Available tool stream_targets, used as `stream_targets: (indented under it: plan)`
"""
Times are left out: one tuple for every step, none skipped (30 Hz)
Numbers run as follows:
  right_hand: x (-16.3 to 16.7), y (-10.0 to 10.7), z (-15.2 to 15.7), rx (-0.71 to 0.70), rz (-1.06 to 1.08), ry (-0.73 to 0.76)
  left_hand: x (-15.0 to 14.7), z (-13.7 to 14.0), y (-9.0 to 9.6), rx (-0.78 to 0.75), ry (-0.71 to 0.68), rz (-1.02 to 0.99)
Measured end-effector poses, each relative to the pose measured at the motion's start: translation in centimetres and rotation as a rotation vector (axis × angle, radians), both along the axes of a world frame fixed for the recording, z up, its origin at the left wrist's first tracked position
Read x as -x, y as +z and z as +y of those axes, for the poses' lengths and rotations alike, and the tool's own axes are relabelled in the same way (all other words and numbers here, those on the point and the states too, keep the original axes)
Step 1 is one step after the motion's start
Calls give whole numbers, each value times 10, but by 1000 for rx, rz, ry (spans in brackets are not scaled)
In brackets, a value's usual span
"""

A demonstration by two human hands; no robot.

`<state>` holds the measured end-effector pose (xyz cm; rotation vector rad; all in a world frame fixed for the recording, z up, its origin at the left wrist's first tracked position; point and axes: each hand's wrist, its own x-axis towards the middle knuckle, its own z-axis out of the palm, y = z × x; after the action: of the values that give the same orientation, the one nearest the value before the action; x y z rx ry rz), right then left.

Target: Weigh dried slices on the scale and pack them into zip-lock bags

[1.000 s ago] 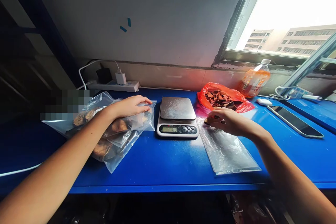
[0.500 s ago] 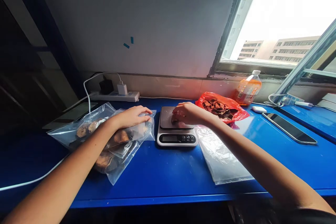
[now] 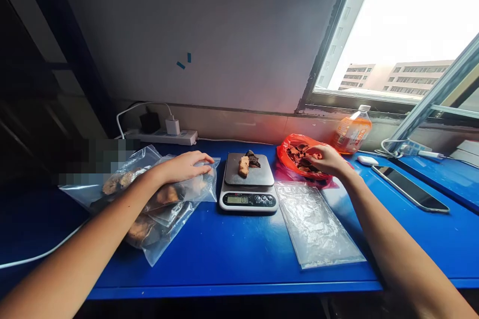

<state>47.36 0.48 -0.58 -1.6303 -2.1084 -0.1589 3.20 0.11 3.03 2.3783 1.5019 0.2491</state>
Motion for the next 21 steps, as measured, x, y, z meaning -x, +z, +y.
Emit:
stream_targets:
  plan:
    - [1,-1,1,38,-39,6,0,1,0,-1,2,0]
    - [3,-2,1,65,-76,-2,1,2,-1,-3,1,2]
    - [5,-3,2,78,-108,-19,1,2,-1,-5,1,6]
    - [7,-3,3,78,-131,-41,1,3,-1,-5,-1,12]
    - [8,-3,4,65,-138,-64,1,3,-2,-3,0,18]
    - [9,-3,5,44,-128,-82,1,3,-2,-1,2,22]
    - [9,-2,5,17,-100,-86,1,4,-2,1,5,25]
    - [9,0,4,-14,-56,-80,1,4,-2,3,7,26]
    - [11,2,3,-49,0,-72,1,3,-2,6,7,26]
    - [14,6,-1,-87,67,-63,1,3,-2,10,7,24]
    - [18,10,-5,-124,139,-48,1,3,-2,14,6,21]
    - [25,16,-10,-156,216,-22,1,3,-2,21,5,18]
    - [33,21,-16,-173,295,19,1,3,-2,27,2,16]
    - [44,26,-22,-169,370,82,1,4,-2,31,-2,13]
    - [55,30,-28,-139,431,166,2,4,-2,33,-5,11]
    - [67,33,-34,-86,476,261,2,4,-3,32,-10,10]
    - [80,34,-38,-34,500,348,2,5,-3,27,-13,9]
    - [92,34,-41,9,507,417,2,5,-4,22,-15,9]
    - [103,31,-43,37,497,465,3,6,-5,19,-16,7]
    - [113,28,-45,44,470,494,3,6,-5,18,-18,5]
    - [121,23,-46,41,428,508,3,6,-5,17,-22,3]
